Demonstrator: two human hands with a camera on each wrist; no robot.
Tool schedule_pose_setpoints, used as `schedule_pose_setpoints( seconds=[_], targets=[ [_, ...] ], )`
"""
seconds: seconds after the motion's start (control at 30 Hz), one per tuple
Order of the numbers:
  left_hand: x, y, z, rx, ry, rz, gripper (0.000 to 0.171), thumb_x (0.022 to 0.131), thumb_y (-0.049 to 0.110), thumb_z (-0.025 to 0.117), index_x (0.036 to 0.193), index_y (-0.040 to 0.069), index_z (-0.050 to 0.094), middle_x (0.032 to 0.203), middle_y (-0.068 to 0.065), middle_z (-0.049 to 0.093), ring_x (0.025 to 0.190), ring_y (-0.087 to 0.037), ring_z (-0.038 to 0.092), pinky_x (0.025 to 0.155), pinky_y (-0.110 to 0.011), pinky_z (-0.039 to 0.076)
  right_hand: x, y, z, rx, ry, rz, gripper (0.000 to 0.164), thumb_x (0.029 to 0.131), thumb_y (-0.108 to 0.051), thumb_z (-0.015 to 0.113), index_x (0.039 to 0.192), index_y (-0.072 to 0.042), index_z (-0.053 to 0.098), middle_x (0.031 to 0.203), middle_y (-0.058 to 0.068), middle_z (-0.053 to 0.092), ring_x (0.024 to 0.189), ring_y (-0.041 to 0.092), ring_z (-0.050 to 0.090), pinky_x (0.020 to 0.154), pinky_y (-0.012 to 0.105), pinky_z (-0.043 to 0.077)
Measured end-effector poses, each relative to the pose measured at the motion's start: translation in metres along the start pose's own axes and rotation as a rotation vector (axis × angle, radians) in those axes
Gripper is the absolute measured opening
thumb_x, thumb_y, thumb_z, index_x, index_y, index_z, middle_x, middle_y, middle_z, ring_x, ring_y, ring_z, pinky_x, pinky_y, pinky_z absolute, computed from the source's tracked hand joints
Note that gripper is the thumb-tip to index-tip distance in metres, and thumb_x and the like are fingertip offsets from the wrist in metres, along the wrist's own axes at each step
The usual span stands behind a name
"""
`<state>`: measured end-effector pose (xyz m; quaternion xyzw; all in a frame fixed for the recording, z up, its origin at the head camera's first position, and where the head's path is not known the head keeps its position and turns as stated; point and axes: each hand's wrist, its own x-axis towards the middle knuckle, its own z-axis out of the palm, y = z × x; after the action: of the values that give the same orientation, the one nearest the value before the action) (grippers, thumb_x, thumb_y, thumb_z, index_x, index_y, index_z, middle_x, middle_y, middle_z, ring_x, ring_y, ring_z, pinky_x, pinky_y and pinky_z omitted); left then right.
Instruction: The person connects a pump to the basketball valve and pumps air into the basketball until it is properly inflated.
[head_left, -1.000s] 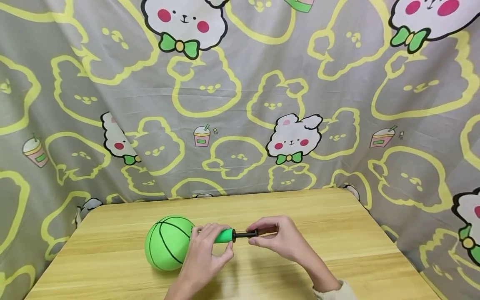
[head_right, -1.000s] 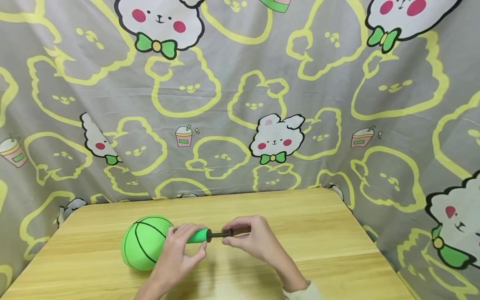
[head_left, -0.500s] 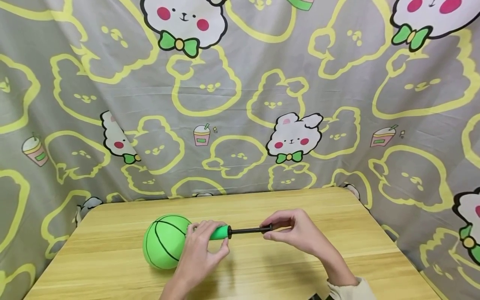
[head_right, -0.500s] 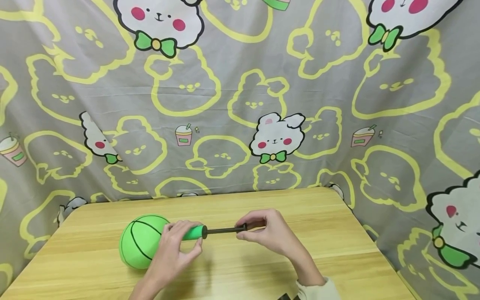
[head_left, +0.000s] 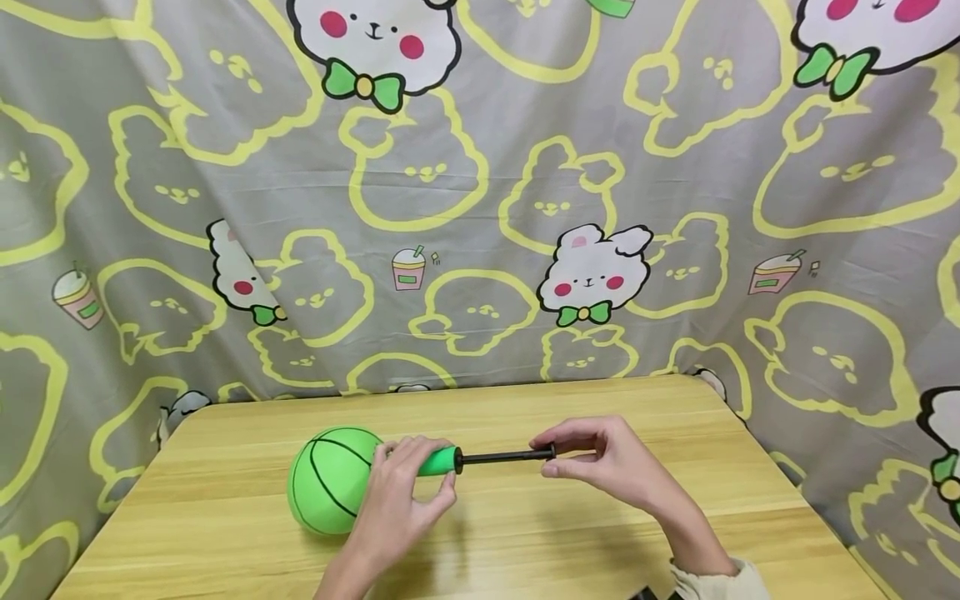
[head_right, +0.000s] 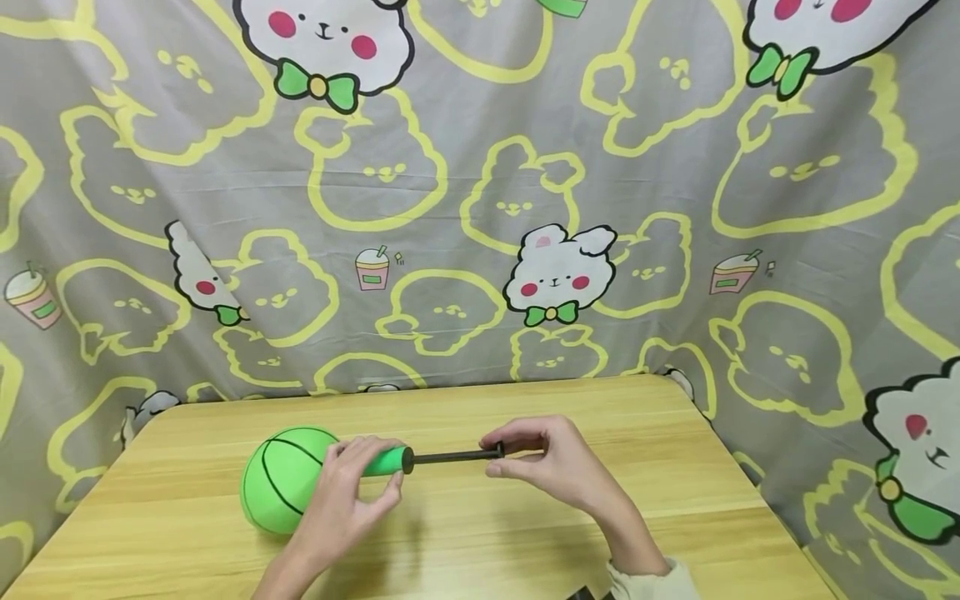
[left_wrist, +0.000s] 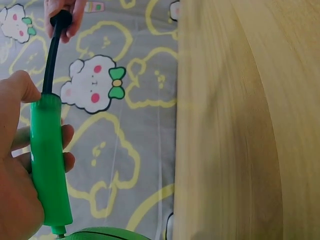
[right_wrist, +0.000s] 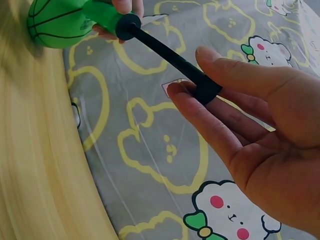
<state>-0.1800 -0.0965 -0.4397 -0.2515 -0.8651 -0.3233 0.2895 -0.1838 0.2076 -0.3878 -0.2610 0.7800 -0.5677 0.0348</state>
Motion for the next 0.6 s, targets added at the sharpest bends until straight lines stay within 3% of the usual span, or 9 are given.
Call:
schedule_pose_setpoints(
  seconds=[0.6],
  targets=[
    [-0.001, 0.003, 0.003, 0.022, 0.013, 0.025, 0.031, 0.079, 0.019, 0.080, 0.110, 0.016, 0.072, 0.100, 0.009, 0.070, 0.096, -0.010, 0.063, 0.092, -0.042, 0.040, 0.007, 0.002, 0.019, -0.002, 0.048, 0.020, 0.031, 0.085, -0.018, 0.084, 0.114, -0.010, 0.078, 0.109, 0.006, 0.077, 0.097, 0.018, 0.074, 0.083, 0.032, 0.059]
  ],
)
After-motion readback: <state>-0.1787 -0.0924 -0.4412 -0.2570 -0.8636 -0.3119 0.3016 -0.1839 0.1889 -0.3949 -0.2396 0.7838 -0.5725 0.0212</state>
